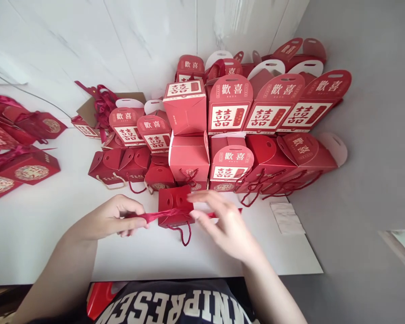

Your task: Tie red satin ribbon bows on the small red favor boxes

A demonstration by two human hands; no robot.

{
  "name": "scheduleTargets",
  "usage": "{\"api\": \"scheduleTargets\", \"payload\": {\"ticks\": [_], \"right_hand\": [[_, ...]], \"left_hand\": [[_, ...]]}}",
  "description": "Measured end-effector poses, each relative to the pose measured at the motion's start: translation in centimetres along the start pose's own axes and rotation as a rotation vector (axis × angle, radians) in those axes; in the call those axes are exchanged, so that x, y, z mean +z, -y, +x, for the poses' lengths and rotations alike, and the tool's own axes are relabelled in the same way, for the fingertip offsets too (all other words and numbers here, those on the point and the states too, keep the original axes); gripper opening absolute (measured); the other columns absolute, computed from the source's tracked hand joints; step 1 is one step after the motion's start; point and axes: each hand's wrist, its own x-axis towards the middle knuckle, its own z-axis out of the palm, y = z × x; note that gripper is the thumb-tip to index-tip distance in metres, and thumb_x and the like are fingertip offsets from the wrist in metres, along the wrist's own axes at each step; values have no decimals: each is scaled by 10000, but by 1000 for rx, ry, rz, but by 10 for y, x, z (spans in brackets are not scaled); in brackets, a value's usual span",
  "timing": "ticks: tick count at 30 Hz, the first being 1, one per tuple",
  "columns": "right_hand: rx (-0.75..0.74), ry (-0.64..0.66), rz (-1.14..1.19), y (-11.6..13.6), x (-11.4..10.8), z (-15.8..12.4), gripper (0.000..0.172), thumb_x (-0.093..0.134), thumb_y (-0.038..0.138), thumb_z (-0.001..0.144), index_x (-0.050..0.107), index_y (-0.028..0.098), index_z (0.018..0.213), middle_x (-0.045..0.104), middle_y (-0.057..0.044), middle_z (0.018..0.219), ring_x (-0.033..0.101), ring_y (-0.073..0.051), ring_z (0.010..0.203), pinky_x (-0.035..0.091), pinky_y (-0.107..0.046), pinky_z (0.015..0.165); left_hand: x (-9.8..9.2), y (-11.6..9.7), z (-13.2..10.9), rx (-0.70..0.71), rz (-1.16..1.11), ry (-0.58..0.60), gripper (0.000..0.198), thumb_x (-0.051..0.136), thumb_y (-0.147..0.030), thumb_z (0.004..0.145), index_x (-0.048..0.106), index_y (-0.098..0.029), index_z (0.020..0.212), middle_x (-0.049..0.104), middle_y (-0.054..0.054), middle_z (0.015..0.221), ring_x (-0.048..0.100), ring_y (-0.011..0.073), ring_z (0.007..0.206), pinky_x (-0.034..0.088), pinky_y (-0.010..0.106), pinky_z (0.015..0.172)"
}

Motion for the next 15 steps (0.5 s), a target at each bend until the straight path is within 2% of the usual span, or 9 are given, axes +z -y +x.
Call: {"api": "scheduleTargets", "payload": {"ticks": [2,3,5,7,9,12,15], "right_hand": [[-80,136,144,14,17,9,341,606,358,940,589,229,1255,650,-116,1196,597,-253,1135,496,-363,934],[-85,200,263,18,24,12,361,607,353,941,567,227,1277,671,-95,1098,639,-224,1032,529,-333,854],[-47,236,502,19,33,16,312,596,348,950,578,218,1233,640,-16,823,649,-153,756,541,-270,680],[7,191,677,15,35,18,226,622,343,936,621,204,1114,516,59,627,548,-90,532,493,-213,541],[57,137,780,7,29,17,175,676,334,898,641,192,994,443,95,521,429,-51,403,420,-171,434],[145,58,881,-8,13,10,191,714,354,862,621,188,881,401,123,382,284,-29,278,309,-144,308],[285,-20,850,-27,-9,-6,252,749,396,818,602,192,835,399,122,327,238,-36,221,286,-161,253]], "left_hand": [[13,-16,2,124,-7,47,287,675,-415,851,740,-143,786,659,25,659,596,84,528,489,165,490],[18,-22,2,158,-26,79,279,681,-406,849,740,-140,783,663,25,653,604,85,519,490,164,485],[23,-29,3,179,-74,123,269,678,-395,854,738,-138,800,667,24,633,602,86,488,484,161,453],[23,-29,5,149,-107,146,276,676,-398,857,736,-135,798,666,23,600,585,82,455,467,152,419],[18,-22,8,100,-128,183,290,702,-401,836,731,-127,746,655,21,559,559,72,415,448,142,393],[8,-9,13,69,-201,234,287,741,-383,801,732,-116,698,654,25,536,543,66,372,436,137,374],[2,2,15,51,-245,264,269,726,-381,817,765,-120,764,685,44,565,568,71,388,449,132,391]]}}
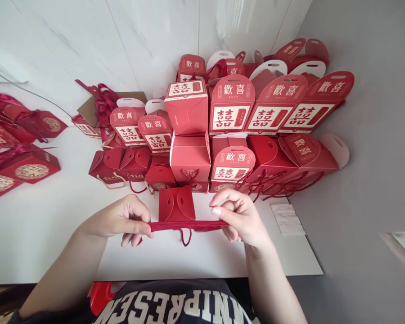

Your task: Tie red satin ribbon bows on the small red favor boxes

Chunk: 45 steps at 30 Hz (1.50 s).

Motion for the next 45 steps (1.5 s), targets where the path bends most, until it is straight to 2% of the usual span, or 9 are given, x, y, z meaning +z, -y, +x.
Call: {"api": "scheduleTargets", "payload": {"ticks": [5,8,9,11,15,21,27,36,45], "right_hand": [[-20,-222,-205,7,-62,-37,237,733,426,826,633,216,867,370,115,313,246,-58,217,270,-191,253],[61,-244,-594,20,-78,-48,228,701,416,859,686,209,956,621,-2,531,541,-141,383,450,-255,376],[65,-202,-751,23,-74,-47,230,694,413,864,710,204,960,718,-72,750,679,-204,608,545,-295,526],[9,-97,-958,27,-53,-38,225,656,423,890,734,224,960,701,-115,1157,670,-296,1044,566,-365,822],[-101,70,-795,17,13,-10,285,579,409,952,637,253,1184,664,-89,1227,609,-257,1159,480,-374,990],[21,344,-405,-2,49,15,339,517,466,977,583,179,812,599,7,680,579,-128,624,462,-245,623],[-37,111,-640,0,25,25,390,517,483,964,591,176,735,546,10,680,493,-137,651,392,-267,625],[110,74,-596,1,3,19,416,546,431,919,441,185,600,330,61,532,273,-76,487,206,-239,465],[204,133,-309,0,-6,30,361,597,346,867,494,168,571,372,67,464,267,-56,419,167,-234,434]], "left_hand": [[-15,8,-13,-24,-6,78,343,675,-445,850,782,-119,851,738,102,654,605,99,432,492,165,431],[-19,5,-17,10,72,-90,356,689,-466,831,759,-120,782,707,73,599,583,97,426,465,165,416],[-17,1,-16,20,128,-160,344,694,-457,828,747,-125,758,694,58,590,575,91,432,454,160,421],[-6,-6,-9,36,242,-262,318,699,-435,829,731,-135,731,681,37,612,574,83,463,442,156,441],[27,-21,10,156,351,-263,289,691,-428,837,746,-156,756,680,25,647,598,110,548,454,192,509],[47,-20,15,361,550,-518,236,671,-406,861,714,-187,785,690,8,716,597,128,659,441,221,603],[34,0,22,349,726,-785,135,597,-327,897,615,-195,878,633,27,872,572,165,798,459,289,767],[35,20,43,378,834,-806,114,607,-246,868,647,-210,969,564,53,1000,548,212,957,454,371,909],[36,23,50,394,810,-789,162,617,-229,858,649,-203,1014,571,63,1012,548,221,959,456,383,900]]}}
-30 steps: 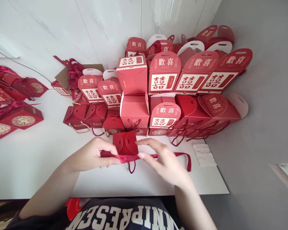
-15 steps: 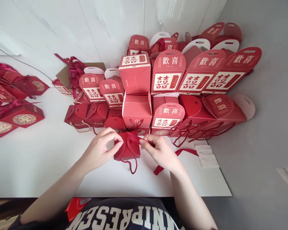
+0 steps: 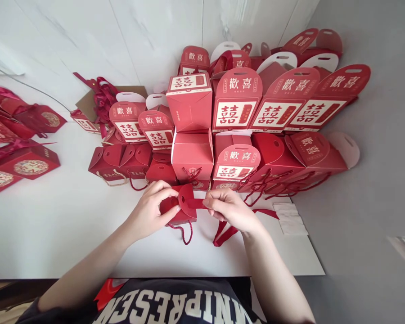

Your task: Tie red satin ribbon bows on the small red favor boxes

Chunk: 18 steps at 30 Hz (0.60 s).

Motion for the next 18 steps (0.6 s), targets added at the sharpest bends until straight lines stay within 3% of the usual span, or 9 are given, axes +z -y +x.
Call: {"api": "scheduleTargets", "payload": {"ticks": [6,12,18], "right_hand": [[66,57,44,-4,-3,20,324,588,324,858,527,162,585,372,69,442,261,-57,417,158,-235,441],[24,80,170,-5,0,27,313,599,293,846,517,163,574,394,63,474,263,-52,409,155,-250,446],[48,52,32,-7,0,28,307,575,296,856,505,173,583,379,66,479,287,-68,434,162,-253,457]], "left_hand": [[0,2,-1,-3,-15,1,193,622,-244,859,642,-199,1046,570,52,998,542,213,958,447,370,891],[1,4,0,-4,-24,-14,189,621,-232,857,649,-207,1042,579,41,988,545,200,932,446,366,880],[2,5,0,-14,-47,-43,155,594,-206,870,660,-208,1010,595,36,981,566,190,936,433,368,897]]}}
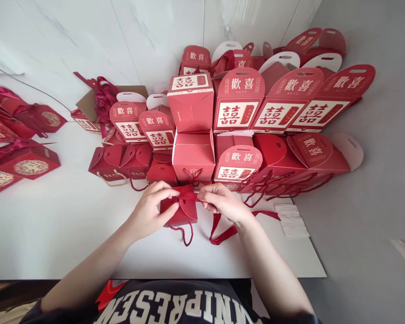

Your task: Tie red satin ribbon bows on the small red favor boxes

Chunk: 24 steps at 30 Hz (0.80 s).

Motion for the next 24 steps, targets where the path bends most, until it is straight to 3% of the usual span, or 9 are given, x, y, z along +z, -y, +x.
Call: {"api": "scheduleTargets", "payload": {"ticks": [4,8,12,16,24], "right_hand": [[-43,44,-218,3,-6,-3,336,562,299,875,460,176,580,379,59,541,307,-82,505,219,-257,515],[-86,80,-319,8,-3,-5,348,531,408,936,585,161,696,487,26,659,397,-107,608,283,-263,595],[-92,51,-344,9,6,-1,393,565,490,925,541,171,698,409,50,634,343,-101,590,261,-259,578],[-135,22,-369,9,10,3,428,592,483,909,450,178,646,367,51,657,329,-102,628,271,-252,596],[-161,-4,-477,20,18,12,377,547,417,931,476,182,645,395,56,631,360,-103,607,305,-248,590]], "left_hand": [[0,0,0,-13,4,7,156,591,-203,870,666,-216,1007,594,33,975,565,190,933,426,370,898],[1,1,1,-9,16,10,148,606,-205,857,671,-214,990,597,31,970,562,190,920,424,371,890],[1,0,2,-1,30,13,140,608,-211,858,668,-207,985,599,34,966,557,192,916,420,376,890],[1,1,2,1,42,23,141,610,-213,858,663,-204,988,602,33,969,559,193,927,417,377,885],[2,1,2,9,25,12,119,608,-205,858,663,-205,963,604,20,927,564,182,898,414,368,864]]}}
